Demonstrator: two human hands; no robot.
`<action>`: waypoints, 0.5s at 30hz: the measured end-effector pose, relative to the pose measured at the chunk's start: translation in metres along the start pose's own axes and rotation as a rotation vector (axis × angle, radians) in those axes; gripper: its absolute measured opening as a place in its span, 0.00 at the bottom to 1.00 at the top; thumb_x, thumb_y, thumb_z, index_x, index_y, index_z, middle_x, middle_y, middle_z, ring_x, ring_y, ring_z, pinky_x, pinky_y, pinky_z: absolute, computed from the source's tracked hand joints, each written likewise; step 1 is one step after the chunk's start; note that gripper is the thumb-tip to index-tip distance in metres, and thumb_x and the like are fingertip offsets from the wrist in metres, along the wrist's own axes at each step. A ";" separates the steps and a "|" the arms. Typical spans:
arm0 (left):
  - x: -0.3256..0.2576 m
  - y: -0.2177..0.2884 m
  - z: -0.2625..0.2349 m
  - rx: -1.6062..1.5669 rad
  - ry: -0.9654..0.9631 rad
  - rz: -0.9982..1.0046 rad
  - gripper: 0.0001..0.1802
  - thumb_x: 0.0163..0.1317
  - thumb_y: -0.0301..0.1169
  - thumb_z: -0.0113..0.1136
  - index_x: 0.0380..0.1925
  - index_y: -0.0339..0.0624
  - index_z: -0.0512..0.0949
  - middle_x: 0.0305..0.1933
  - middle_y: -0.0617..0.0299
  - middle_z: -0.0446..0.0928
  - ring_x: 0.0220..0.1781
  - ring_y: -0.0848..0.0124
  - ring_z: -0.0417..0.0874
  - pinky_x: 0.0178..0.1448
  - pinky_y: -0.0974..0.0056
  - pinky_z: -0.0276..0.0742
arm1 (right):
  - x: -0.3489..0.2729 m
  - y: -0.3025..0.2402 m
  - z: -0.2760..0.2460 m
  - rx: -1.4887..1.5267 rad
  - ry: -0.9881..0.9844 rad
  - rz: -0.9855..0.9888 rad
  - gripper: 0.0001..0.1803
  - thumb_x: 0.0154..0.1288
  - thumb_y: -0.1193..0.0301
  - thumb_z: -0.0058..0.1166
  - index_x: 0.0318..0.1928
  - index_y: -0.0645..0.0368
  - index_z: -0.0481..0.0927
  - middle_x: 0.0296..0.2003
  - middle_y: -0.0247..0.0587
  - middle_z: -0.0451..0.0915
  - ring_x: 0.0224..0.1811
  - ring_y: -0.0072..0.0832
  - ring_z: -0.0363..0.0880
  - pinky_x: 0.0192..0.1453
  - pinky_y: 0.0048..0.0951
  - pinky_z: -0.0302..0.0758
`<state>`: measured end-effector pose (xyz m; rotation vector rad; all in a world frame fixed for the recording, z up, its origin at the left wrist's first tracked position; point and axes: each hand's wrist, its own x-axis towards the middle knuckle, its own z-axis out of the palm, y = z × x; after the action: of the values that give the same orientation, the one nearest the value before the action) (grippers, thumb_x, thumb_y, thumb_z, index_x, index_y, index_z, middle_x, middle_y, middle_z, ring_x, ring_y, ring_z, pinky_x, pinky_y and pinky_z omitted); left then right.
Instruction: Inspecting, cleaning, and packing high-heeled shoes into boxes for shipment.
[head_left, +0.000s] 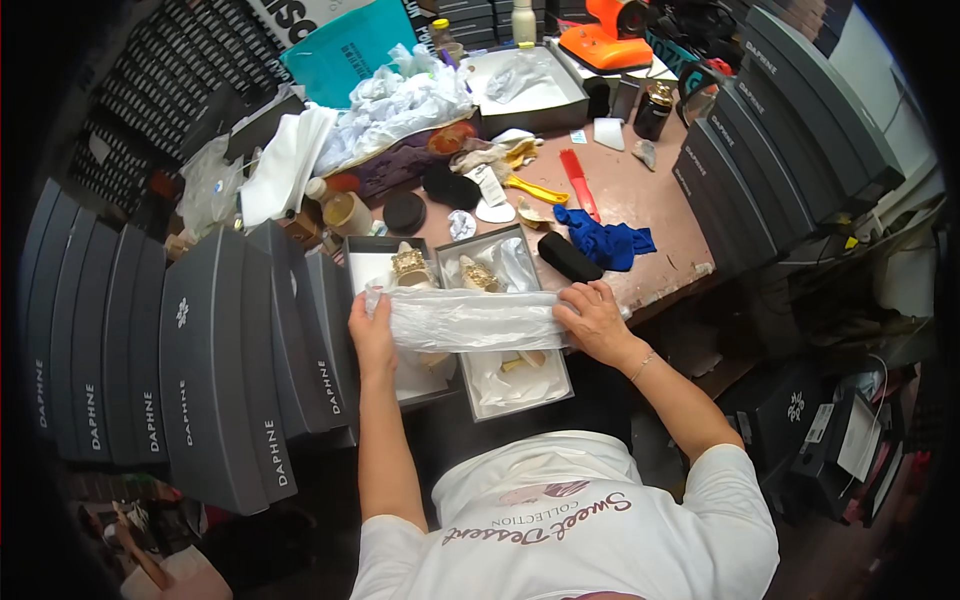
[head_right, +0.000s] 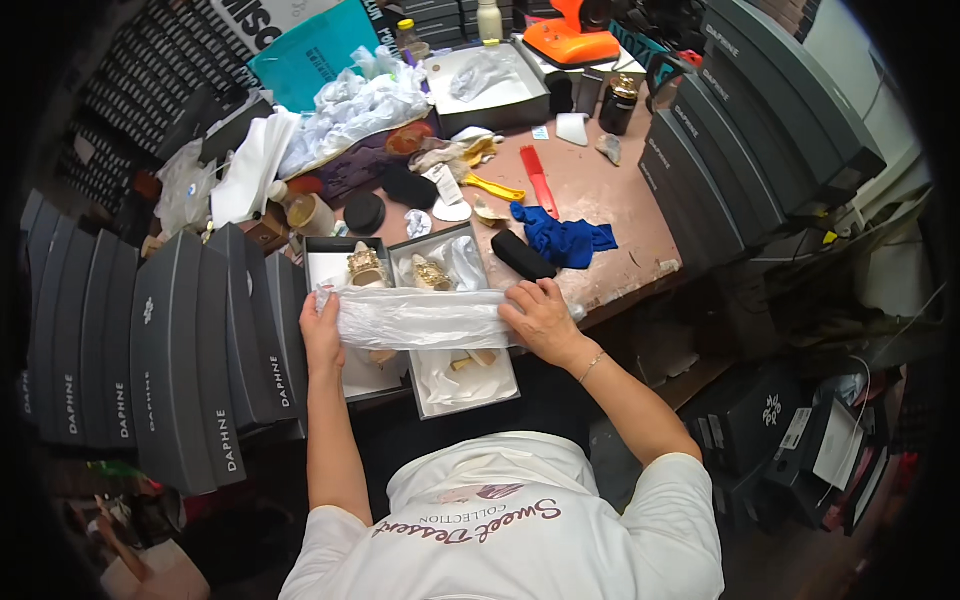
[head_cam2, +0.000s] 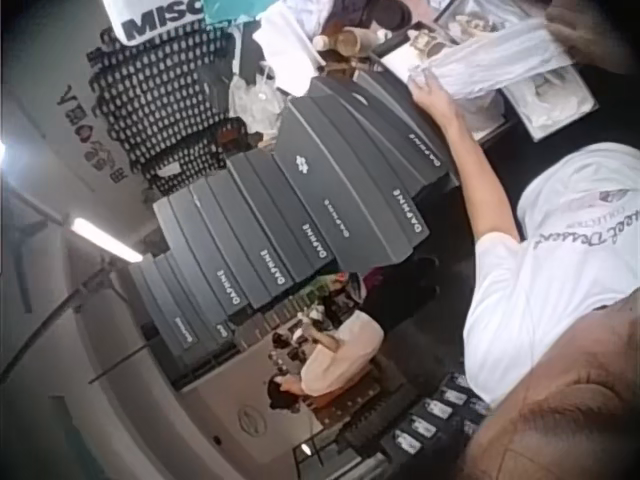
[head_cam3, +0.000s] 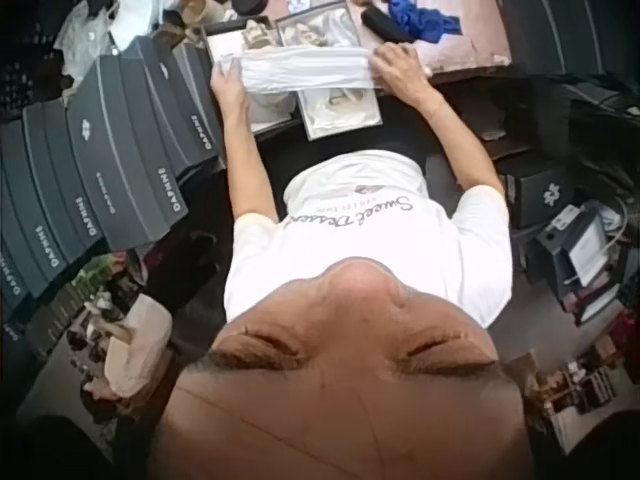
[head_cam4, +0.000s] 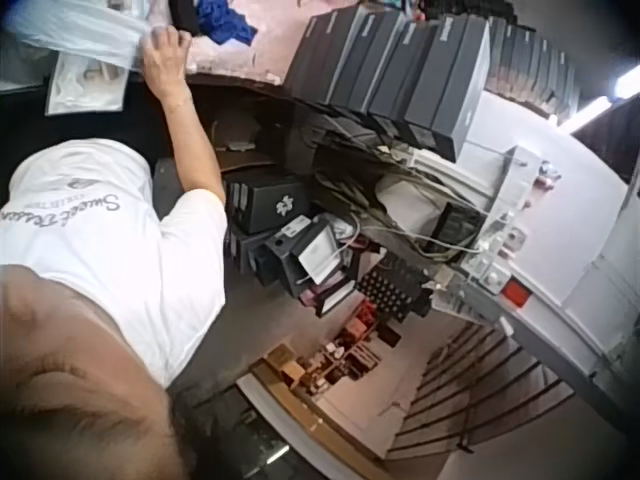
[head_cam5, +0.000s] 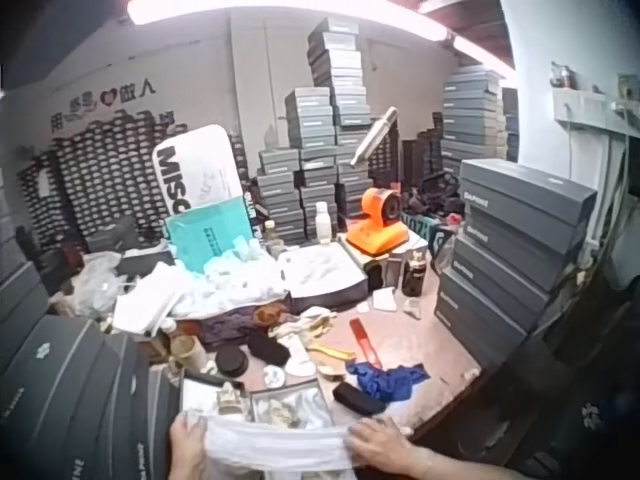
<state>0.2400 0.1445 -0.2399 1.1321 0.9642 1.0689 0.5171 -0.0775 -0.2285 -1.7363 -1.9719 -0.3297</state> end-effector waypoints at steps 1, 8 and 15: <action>0.003 -0.005 -0.004 0.018 0.011 0.026 0.13 0.65 0.24 0.54 0.48 0.30 0.73 0.44 0.59 0.78 0.44 0.74 0.77 0.49 0.69 0.72 | -0.005 0.006 0.013 -0.006 0.017 -0.008 0.15 0.42 0.74 0.61 0.34 0.53 0.74 0.41 0.38 0.73 0.50 0.36 0.72 0.57 0.41 0.63; 0.001 -0.006 -0.002 -0.034 0.095 0.014 0.13 0.64 0.23 0.55 0.48 0.31 0.74 0.44 0.59 0.78 0.42 0.75 0.77 0.48 0.70 0.72 | -0.035 -0.003 -0.035 -0.034 -0.043 -0.041 0.17 0.44 0.75 0.61 0.39 0.54 0.79 0.44 0.37 0.75 0.53 0.33 0.72 0.61 0.45 0.62; -0.032 0.014 0.013 -0.118 -0.020 0.081 0.11 0.66 0.27 0.57 0.47 0.36 0.73 0.41 0.65 0.77 0.42 0.80 0.74 0.48 0.73 0.71 | 0.012 -0.017 -0.080 0.456 -0.128 0.175 0.22 0.51 0.71 0.63 0.49 0.60 0.78 0.51 0.47 0.75 0.55 0.42 0.72 0.64 0.41 0.65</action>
<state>0.2430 0.1118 -0.2218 1.0898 0.8349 1.1627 0.5152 -0.1089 -0.1525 -1.6376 -1.7838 0.2789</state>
